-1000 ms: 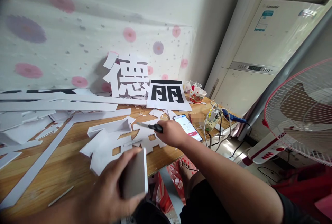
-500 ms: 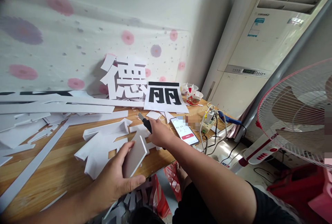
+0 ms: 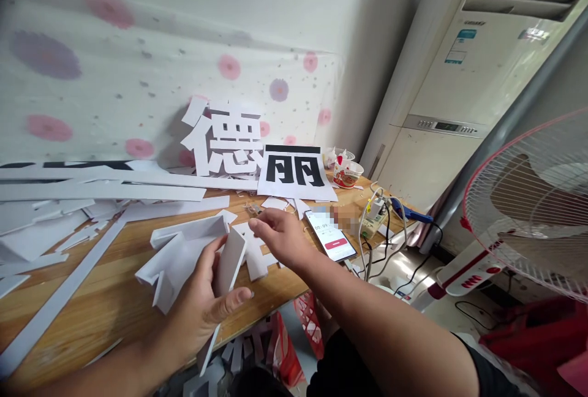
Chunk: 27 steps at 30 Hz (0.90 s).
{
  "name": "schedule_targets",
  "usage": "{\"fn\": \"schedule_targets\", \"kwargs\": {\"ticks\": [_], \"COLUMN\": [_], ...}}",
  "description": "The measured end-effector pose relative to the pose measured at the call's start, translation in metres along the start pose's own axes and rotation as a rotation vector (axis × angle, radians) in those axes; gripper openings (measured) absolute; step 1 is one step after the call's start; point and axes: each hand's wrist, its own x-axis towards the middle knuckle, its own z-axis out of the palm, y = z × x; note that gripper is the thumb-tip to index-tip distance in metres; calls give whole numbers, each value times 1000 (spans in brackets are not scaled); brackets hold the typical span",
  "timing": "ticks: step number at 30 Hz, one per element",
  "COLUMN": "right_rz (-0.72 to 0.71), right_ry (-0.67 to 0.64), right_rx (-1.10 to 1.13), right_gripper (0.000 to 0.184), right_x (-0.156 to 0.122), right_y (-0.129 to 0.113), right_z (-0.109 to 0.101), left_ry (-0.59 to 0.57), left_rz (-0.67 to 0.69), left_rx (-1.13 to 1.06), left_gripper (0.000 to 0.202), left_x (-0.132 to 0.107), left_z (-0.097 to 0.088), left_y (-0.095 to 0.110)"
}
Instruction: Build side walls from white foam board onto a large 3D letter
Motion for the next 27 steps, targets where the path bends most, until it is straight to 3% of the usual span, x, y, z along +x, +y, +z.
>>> {"fn": "schedule_targets", "kwargs": {"ticks": [4, 7, 13, 20, 22, 25, 27], "right_rz": [5, 62, 208, 141, 81, 45, 56], "right_ry": [-88, -137, -126, -201, -134, 91, 134], "right_rx": [453, 498, 640, 634, 600, 435, 326], "right_gripper": [37, 30, 32, 36, 40, 46, 46], "right_x": [-18, -21, -18, -19, -13, 1, 8], "right_y": [-15, -17, -15, -8, 3, 21, 28], "right_z": [4, 8, 1, 2, 1, -3, -7], "left_ry": [30, 3, 14, 66, 78, 56, 32], "left_rz": [20, 34, 56, -63, -87, -83, -62], "left_rx": [-61, -152, -269, -281, -242, -185, -166], "left_gripper": [105, 109, 77, 69, 66, 60, 58], "left_x": [1, 0, -3, -1, 0, 0, 0], "left_z": [1, 2, 4, 3, 2, 2, 3], "left_y": [-5, -5, -2, 2, 1, -1, -1]}}
